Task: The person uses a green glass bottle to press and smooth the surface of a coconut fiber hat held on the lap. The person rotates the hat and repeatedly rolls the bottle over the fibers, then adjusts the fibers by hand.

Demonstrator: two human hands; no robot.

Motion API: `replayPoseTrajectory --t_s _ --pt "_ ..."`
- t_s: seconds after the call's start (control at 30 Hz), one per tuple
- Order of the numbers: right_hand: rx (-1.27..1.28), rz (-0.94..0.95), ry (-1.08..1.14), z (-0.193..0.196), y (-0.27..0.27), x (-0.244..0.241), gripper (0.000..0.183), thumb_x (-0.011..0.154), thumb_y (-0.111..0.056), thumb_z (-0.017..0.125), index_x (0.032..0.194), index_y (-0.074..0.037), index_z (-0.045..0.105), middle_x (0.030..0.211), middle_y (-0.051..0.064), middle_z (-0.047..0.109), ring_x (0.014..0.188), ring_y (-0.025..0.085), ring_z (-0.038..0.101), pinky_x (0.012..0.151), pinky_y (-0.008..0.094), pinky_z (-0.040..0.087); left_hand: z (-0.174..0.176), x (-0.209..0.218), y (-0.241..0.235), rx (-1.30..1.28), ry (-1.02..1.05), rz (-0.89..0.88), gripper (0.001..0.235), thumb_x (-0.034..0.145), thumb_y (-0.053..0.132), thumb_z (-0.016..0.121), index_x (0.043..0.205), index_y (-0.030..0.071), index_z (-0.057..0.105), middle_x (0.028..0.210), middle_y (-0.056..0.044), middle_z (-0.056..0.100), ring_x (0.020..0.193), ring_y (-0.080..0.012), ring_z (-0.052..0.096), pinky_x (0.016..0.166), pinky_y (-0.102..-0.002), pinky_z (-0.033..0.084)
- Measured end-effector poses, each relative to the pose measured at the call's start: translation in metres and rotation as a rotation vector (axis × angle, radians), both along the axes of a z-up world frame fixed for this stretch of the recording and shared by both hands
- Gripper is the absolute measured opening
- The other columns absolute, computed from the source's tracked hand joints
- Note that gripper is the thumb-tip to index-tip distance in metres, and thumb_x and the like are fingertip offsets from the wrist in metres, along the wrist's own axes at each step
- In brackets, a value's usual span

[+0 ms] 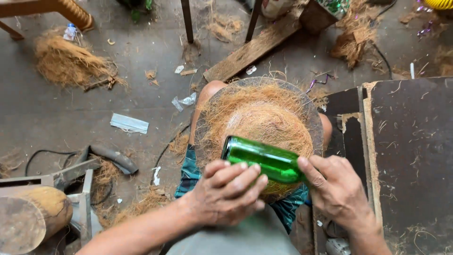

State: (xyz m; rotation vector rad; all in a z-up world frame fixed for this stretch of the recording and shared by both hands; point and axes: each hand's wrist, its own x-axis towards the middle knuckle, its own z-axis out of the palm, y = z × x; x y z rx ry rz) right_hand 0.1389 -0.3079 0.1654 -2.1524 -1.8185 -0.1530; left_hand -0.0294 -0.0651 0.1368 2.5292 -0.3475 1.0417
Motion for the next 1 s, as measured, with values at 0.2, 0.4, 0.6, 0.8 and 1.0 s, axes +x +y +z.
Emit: replayPoseTrajectory --t_s 0.2,0.4,0.6,0.8,1.0 --pt "0.086 -0.476 0.347 -0.018 -0.022 -0.022 0.05 0.068 -0.012 0.07 0.116 -0.002 0.061 0.096 0.009 0.065 0.078 0.021 0.061 0.072 0.036 0.05 0.007 -0.014 0.015 -0.399 -0.079 -0.205 0.044 0.103 0.049 0.048 0.12 0.011 0.063 0.12 -0.011 0.062 0.101 -0.025 0.067 0.09 -0.04 0.05" --pt "0.733 -0.674 1.248 -0.06 -0.015 -0.041 0.015 0.088 -0.008 0.069 0.1 -0.002 0.062 0.105 0.019 0.068 0.094 0.031 0.07 0.086 0.04 0.061 -0.017 0.037 0.039 -1.003 0.218 -0.011 0.076 0.102 0.069 0.022 0.147 0.009 0.035 0.156 -0.016 0.037 0.146 -0.0315 0.039 0.122 -0.055 0.031" --pt "0.87 -0.648 1.56 -0.075 0.01 -0.058 0.056 0.089 -0.026 0.068 0.136 -0.003 0.049 0.121 0.008 0.06 0.121 0.027 0.057 0.107 0.042 0.048 -0.05 0.048 0.021 -1.019 0.39 -0.119 0.094 0.097 0.08 0.008 0.149 0.008 0.037 0.158 -0.018 0.037 0.151 -0.0365 0.029 0.124 -0.059 0.019" --pt "0.777 -0.581 1.243 -0.03 0.055 -0.031 0.043 0.095 -0.026 0.055 0.132 -0.003 0.052 0.133 0.019 0.059 0.127 0.026 0.055 0.112 0.051 0.046 -0.043 0.033 -0.009 -1.006 0.191 0.028 0.089 0.098 0.072 0.009 0.149 0.005 0.037 0.152 -0.022 0.039 0.143 -0.0402 0.033 0.122 -0.056 0.017" --pt "0.377 -0.561 1.175 -0.043 0.024 0.027 0.038 0.091 -0.031 0.066 0.111 0.001 0.06 0.111 0.018 0.067 0.109 0.023 0.063 0.094 0.044 0.053 -0.063 0.004 -0.008 -1.123 0.207 0.033 0.087 0.097 0.07 0.019 0.149 0.002 0.033 0.15 -0.022 0.036 0.141 -0.0391 0.035 0.119 -0.054 0.022"
